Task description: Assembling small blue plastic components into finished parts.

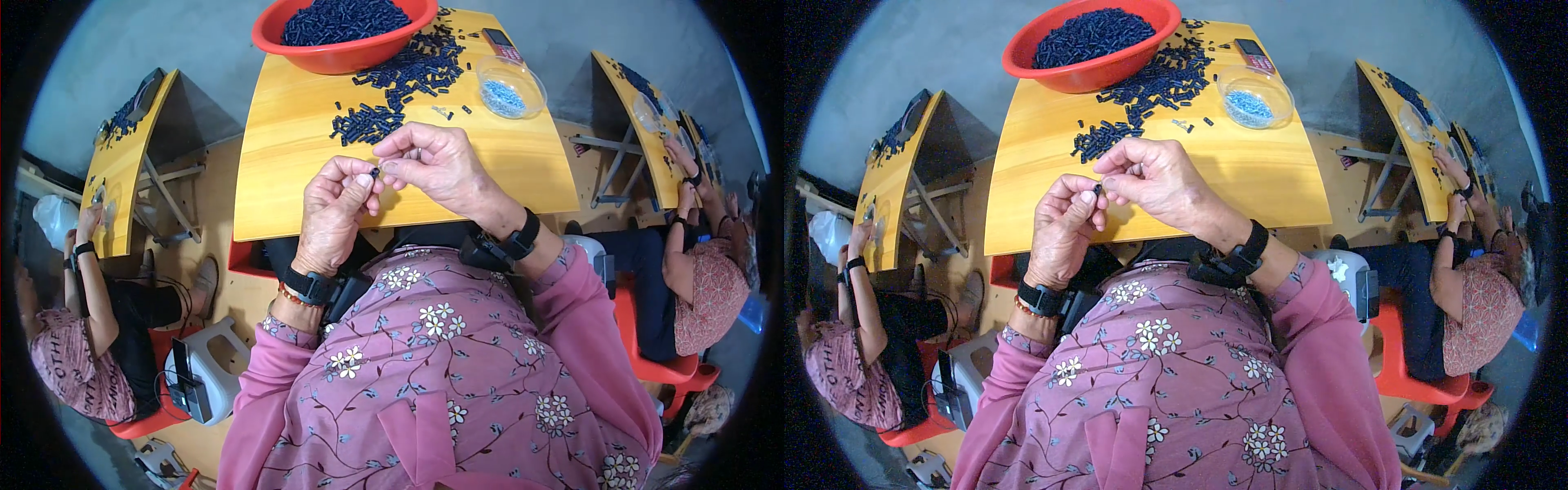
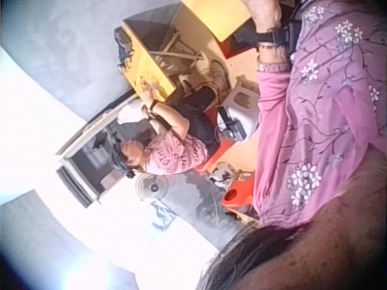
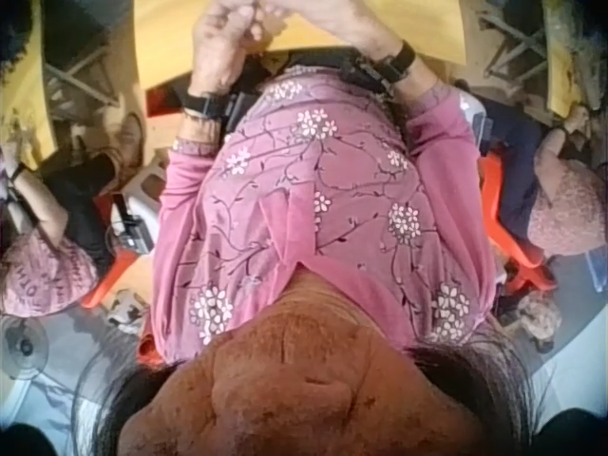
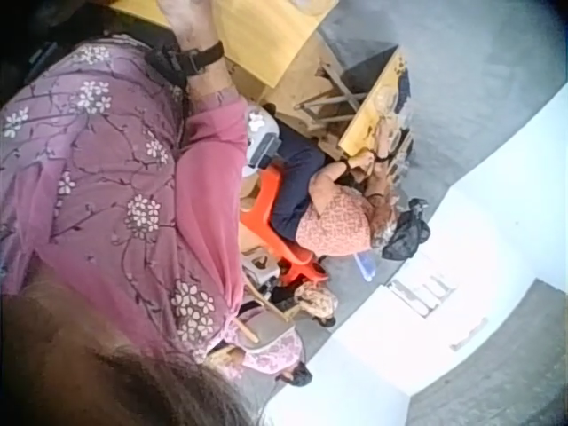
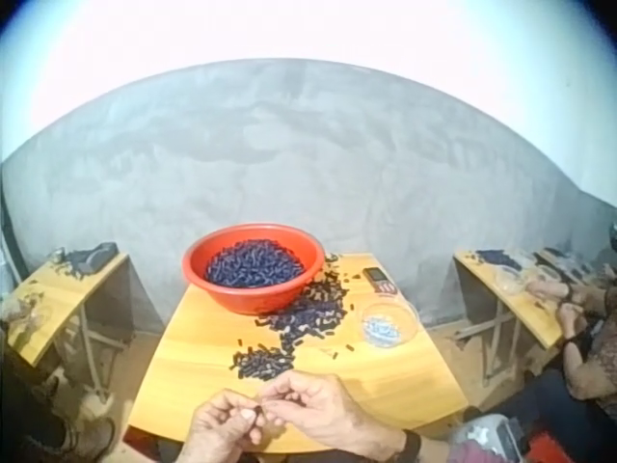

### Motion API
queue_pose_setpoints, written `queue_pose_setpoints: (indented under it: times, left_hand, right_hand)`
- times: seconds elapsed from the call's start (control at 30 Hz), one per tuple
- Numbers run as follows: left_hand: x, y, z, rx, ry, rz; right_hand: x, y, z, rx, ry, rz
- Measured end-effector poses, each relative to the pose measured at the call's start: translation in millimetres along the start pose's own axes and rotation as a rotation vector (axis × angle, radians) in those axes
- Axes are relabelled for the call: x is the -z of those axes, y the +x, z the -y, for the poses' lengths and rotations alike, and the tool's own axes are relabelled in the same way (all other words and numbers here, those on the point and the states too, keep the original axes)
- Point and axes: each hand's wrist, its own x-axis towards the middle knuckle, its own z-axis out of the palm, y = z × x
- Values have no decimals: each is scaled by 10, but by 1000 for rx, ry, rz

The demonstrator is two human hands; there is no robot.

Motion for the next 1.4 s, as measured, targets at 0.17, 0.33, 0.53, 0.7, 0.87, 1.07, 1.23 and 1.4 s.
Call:
queue_pose_setpoints:
  times: [0.17,0.33,0.53,0.7,0.87,1.07,1.23,1.4]
  left_hand:
    - [0,-6,-8,-10,52,-20]
    - [-28,-5,-15,-26,106,-26]
    - [-14,-8,-7,-45,141,1]
    - [-25,-21,7,-18,58,-6]
    - [-1,-24,50,24,83,-17]
    - [7,-50,81,87,192,15]
    - [11,-44,99,92,223,-1]
    - [-22,-22,69,68,146,-43]
  right_hand:
    - [-9,-10,34,17,-74,12]
    - [22,3,26,218,-300,23]
    - [19,-63,160,445,-741,158]
    - [33,-114,-58,-33,33,-66]
    - [-33,-225,-113,-19,-26,-2]
    - [36,-300,-227,105,-272,92]
    - [195,-250,-130,33,-224,167]
    - [791,8,-271,-120,-306,-91]
